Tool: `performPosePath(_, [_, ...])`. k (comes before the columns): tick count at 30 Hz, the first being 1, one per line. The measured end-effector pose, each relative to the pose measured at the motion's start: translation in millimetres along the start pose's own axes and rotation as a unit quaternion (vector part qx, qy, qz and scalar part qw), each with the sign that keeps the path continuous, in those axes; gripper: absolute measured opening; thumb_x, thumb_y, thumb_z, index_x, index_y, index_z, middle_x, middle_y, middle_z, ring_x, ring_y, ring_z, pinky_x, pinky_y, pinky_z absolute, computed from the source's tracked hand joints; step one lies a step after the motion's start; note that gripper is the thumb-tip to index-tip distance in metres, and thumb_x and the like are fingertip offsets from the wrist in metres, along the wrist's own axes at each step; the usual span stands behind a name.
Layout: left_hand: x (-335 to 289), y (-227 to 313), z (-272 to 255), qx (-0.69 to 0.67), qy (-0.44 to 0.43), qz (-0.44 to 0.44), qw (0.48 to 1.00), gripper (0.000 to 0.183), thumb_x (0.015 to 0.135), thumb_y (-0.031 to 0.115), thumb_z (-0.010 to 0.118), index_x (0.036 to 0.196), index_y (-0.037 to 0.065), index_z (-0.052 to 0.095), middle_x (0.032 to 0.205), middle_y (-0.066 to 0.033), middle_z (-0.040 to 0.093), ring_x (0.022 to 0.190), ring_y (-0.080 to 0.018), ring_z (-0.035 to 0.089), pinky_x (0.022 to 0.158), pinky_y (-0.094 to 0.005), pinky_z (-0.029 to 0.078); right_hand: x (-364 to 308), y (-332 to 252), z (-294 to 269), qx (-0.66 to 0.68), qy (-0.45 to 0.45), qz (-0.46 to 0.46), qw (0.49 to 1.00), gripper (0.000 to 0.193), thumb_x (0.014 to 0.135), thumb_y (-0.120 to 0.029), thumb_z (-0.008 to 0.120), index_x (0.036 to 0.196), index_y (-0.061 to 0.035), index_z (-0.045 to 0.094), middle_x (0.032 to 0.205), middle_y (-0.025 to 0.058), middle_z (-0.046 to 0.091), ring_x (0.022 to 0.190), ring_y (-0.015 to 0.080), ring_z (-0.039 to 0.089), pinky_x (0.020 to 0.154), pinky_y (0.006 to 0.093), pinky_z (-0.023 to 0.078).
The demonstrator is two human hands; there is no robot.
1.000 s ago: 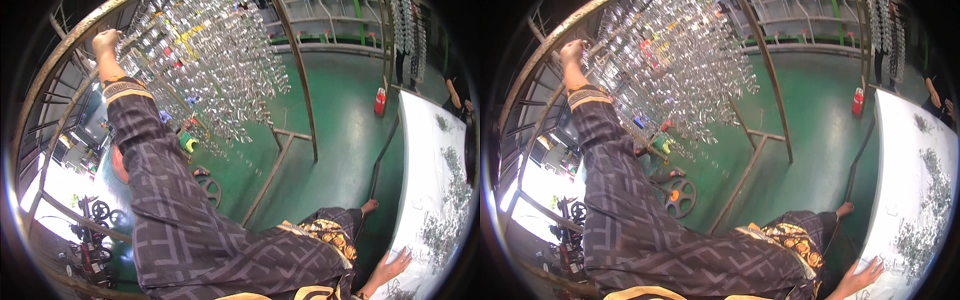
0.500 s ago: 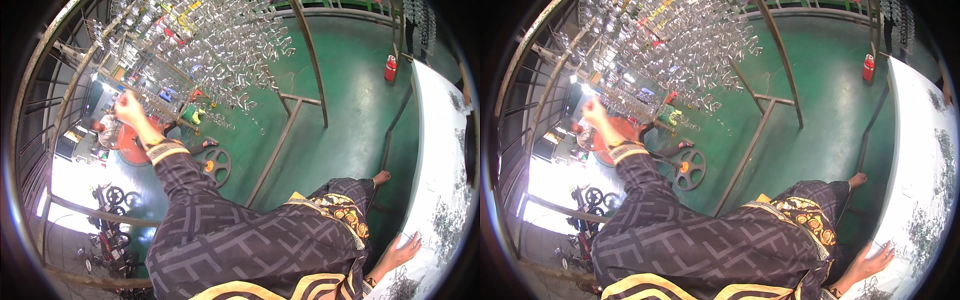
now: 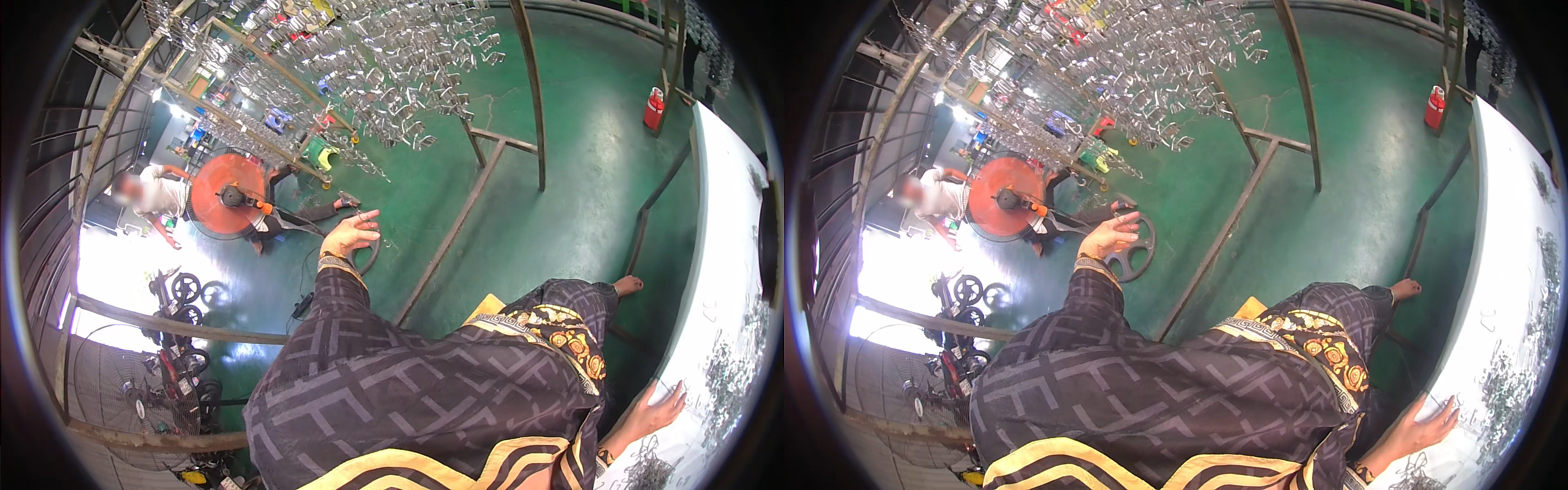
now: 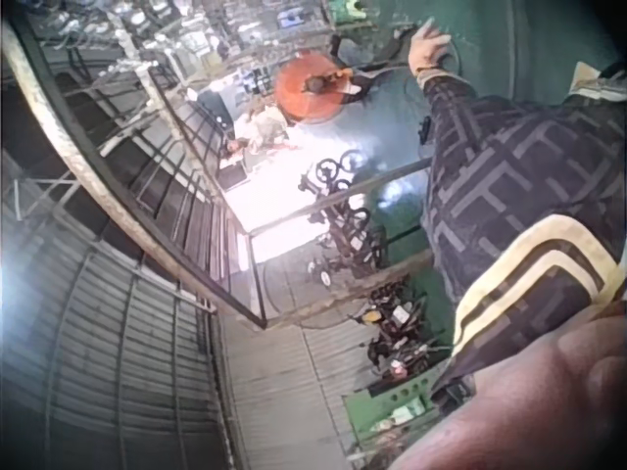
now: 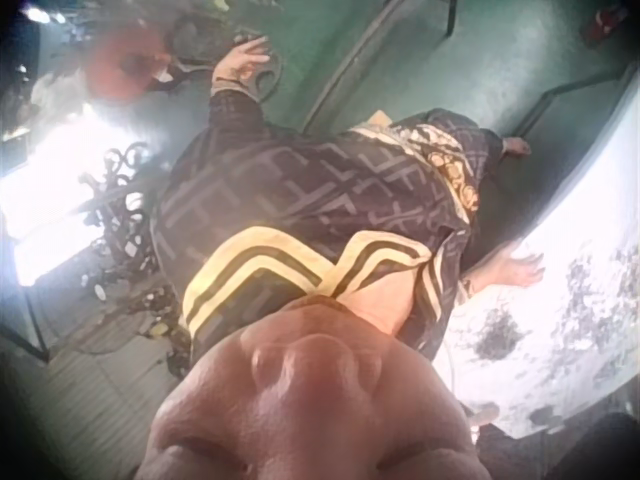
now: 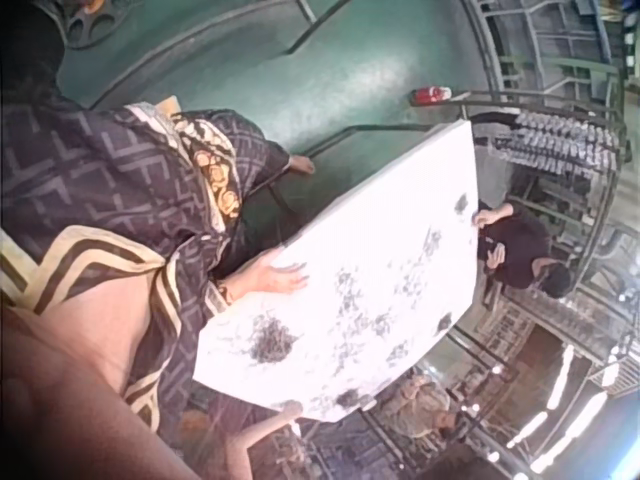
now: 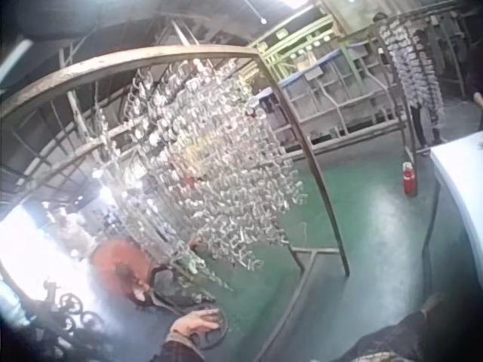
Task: The person picks up metal hooks from a table, joins several together by hand, and hangs the resulting chain of hooks onto a metal rack.
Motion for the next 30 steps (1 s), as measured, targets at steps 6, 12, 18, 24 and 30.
performPosePath(6, [21, 1, 29, -0.093, -0.018, 0.068, 0.993, 0.033, 0.083, 0.009, 0.075, 0.114, 0.014, 0.065, 0.116, 0.0012, 0.065, 0.108, -0.0131, 0.059, 0.089, -0.0339, 0.045, -1, 1, 2, 0.011, -0.004, 0.022, 1.000, 0.055, 0.089, -0.036, 0.066, 0.135, -0.0093, 0.052, 0.141, 0.0212, 0.045, 0.133, 0.0369, 0.040, 0.110, 0.0482, 0.030])
performPosePath(12, [53, 7, 57, -0.109, 0.040, 0.136, 0.984, 0.024, 0.085, 0.016, 0.075, 0.108, 0.012, 0.070, 0.106, 0.0022, 0.069, 0.102, -0.0105, 0.061, 0.085, -0.0316, 0.045, -1, -3, 0, 0.022, -0.001, 0.018, 1.000, 0.055, 0.089, -0.033, 0.066, 0.136, -0.0100, 0.051, 0.139, 0.0235, 0.046, 0.131, 0.0393, 0.040, 0.109, 0.0489, 0.031])
performPosePath(18, [75, 16, 67, -0.088, 0.134, 0.214, 0.964, 0.021, 0.083, 0.014, 0.076, 0.102, 0.007, 0.074, 0.096, -0.0002, 0.073, 0.086, -0.0081, 0.066, 0.071, -0.0232, 0.045, -4, 1, 5, 0.008, -0.026, 0.024, 0.999, 0.055, 0.090, -0.034, 0.065, 0.136, -0.0077, 0.050, 0.142, 0.0230, 0.042, 0.133, 0.0384, 0.038, 0.109, 0.0488, 0.031])
performPosePath(24, [72, 20, 67, -0.098, 0.154, 0.244, 0.952, 0.021, 0.080, 0.008, 0.078, 0.099, 0.001, 0.074, 0.092, -0.0039, 0.073, 0.083, -0.0090, 0.066, 0.066, -0.0220, 0.047, -1, -9, -3, 0.015, -0.053, 0.034, 0.998, 0.054, 0.091, -0.033, 0.064, 0.136, -0.0075, 0.050, 0.142, 0.0232, 0.042, 0.132, 0.0384, 0.039, 0.109, 0.0491, 0.031])
performPosePath(30, [72, 15, 64, -0.094, 0.164, 0.237, 0.953, 0.023, 0.076, 0.005, 0.081, 0.095, -0.003, 0.072, 0.089, -0.0068, 0.072, 0.076, -0.0097, 0.064, 0.067, -0.0223, 0.049, -1, -11, -3, 0.027, -0.046, 0.039, 0.998, 0.053, 0.091, -0.032, 0.064, 0.136, -0.0082, 0.050, 0.142, 0.0233, 0.042, 0.132, 0.0386, 0.040, 0.108, 0.0490, 0.031])
Point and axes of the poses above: each hand's wrist, its own x-axis towards the middle knuckle, its own z-axis out of the palm, y = z × x, the point moved 3 cm from there along x, towards the middle knuckle
